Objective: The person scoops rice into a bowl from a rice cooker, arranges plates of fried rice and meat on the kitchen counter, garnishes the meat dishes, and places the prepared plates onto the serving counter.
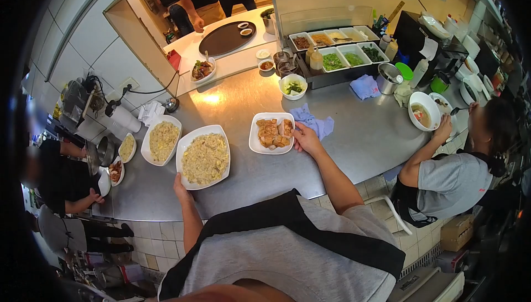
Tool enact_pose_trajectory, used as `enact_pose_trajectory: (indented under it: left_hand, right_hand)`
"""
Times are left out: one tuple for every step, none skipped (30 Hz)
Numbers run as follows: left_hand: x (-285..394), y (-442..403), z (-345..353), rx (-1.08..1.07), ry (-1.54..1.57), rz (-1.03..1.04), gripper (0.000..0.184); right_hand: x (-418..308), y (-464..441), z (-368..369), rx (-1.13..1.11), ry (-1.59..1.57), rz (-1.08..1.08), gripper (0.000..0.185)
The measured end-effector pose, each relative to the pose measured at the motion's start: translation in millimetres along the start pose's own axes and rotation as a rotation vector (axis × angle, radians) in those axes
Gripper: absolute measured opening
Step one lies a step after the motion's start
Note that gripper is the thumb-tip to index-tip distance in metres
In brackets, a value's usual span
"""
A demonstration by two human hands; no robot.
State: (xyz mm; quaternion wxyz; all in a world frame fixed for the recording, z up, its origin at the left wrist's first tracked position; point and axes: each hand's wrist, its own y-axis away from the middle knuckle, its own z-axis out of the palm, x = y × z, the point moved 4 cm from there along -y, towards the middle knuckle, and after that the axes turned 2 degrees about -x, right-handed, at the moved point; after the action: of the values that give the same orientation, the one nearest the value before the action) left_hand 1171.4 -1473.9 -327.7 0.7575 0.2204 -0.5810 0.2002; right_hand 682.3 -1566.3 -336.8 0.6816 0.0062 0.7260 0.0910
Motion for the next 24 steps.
enact_pose_trajectory:
  left_hand:
    - [-0.9,-0.8,-0.9,0.001,-0.006,0.002,0.036]
    - [-1.6,-1.9,-2.1,0.003,-0.012,0.004,0.036]
    - [-0.6,-1.7,-1.6,0.005,-0.018,0.006,0.036]
    - [-0.2,-1.1,-1.1,0.004,-0.018,0.002,0.035]
    - [0.1,-0.1,-0.9,0.003,-0.017,-0.002,0.035]
    - [1.1,0.4,-0.4,0.002,-0.018,-0.007,0.035]
    - [0.6,0.1,-0.4,-0.004,-0.008,-0.004,0.035]
    - [0.3,0.0,-0.2,-0.011,0.003,-0.002,0.035]
    - [0.5,0.1,0.5,-0.017,0.013,0.001,0.034]
    - [0.8,0.4,0.7,-0.019,0.008,0.001,0.034]
    - [1.3,0.9,0.4,-0.021,0.003,0.001,0.034]
    - [1.5,1.1,0.1,-0.022,-0.003,0.0,0.034]
    - [1.0,-0.5,-0.6,-0.021,-0.001,0.002,0.034]
    - [-1.2,-2.4,-1.8,-0.018,0.002,0.004,0.034]
    - [-0.9,-2.0,-1.2,-0.015,0.005,0.005,0.034]
    - [-0.5,-1.2,-1.2,-0.011,-0.006,0.007,0.034]
    - [-0.1,-0.8,-1.5,-0.007,-0.017,0.009,0.035]
    - [1.3,-0.2,-1.0,-0.004,-0.027,0.011,0.035]
    - [1.8,0.2,-0.7,-0.002,-0.027,0.003,0.035]
    - [1.7,-0.4,0.0,-0.001,-0.026,-0.004,0.036]
    - [0.9,-0.2,-0.3,0.0,-0.025,-0.011,0.036]
    - [0.1,-0.2,-0.8,-0.003,-0.026,-0.017,0.036]
    - [-0.3,-0.3,-1.2,-0.006,-0.027,-0.022,0.037]
    - [-1.2,-0.7,-1.6,-0.009,-0.027,-0.026,0.037]
  right_hand:
    - [0.3,0.2,-0.1,-0.003,0.0,0.001,0.047]
    - [0.4,0.4,0.0,-0.005,-0.001,0.002,0.047]
    - [-0.6,0.7,0.3,-0.008,-0.001,0.002,0.047]
    - [-1.5,1.2,0.4,-0.009,-0.003,0.003,0.047]
    - [-2.2,1.8,0.5,-0.009,-0.005,0.004,0.047]
    - [-3.1,2.1,0.7,-0.01,-0.007,0.007,0.047]
    - [-3.0,1.9,0.7,-0.009,-0.007,0.014,0.047]
    - [-3.0,1.8,0.7,-0.009,-0.007,0.022,0.047]
    - [-3.5,1.9,0.6,-0.008,-0.007,0.03,0.047]
    - [-4.2,2.2,0.6,-0.008,-0.014,0.029,0.047]
    - [-4.5,2.9,1.0,-0.007,-0.022,0.029,0.047]
    - [-5.6,3.8,1.5,-0.006,-0.03,0.028,0.047]
    - [-7.2,4.5,1.9,-0.004,-0.025,0.032,0.047]
    - [-8.6,4.9,1.9,-0.003,-0.018,0.034,0.046]
    - [-9.1,5.2,1.5,-0.003,-0.011,0.037,0.046]
    - [-7.8,4.5,1.2,-0.007,-0.014,0.035,0.046]
    - [-5.5,3.1,1.0,-0.011,-0.018,0.032,0.046]
    - [-5.3,2.6,1.3,-0.015,-0.021,0.029,0.045]
    - [-4.8,2.6,1.2,-0.016,-0.022,0.03,0.045]
    - [-4.0,2.1,1.3,-0.017,-0.022,0.029,0.044]
    - [-5.0,2.5,1.5,-0.019,-0.023,0.029,0.044]
    - [-5.8,3.0,1.7,-0.019,-0.028,0.034,0.043]
    - [-6.9,3.5,1.8,-0.019,-0.034,0.038,0.043]
    - [-7.8,3.9,1.9,-0.019,-0.039,0.043,0.042]
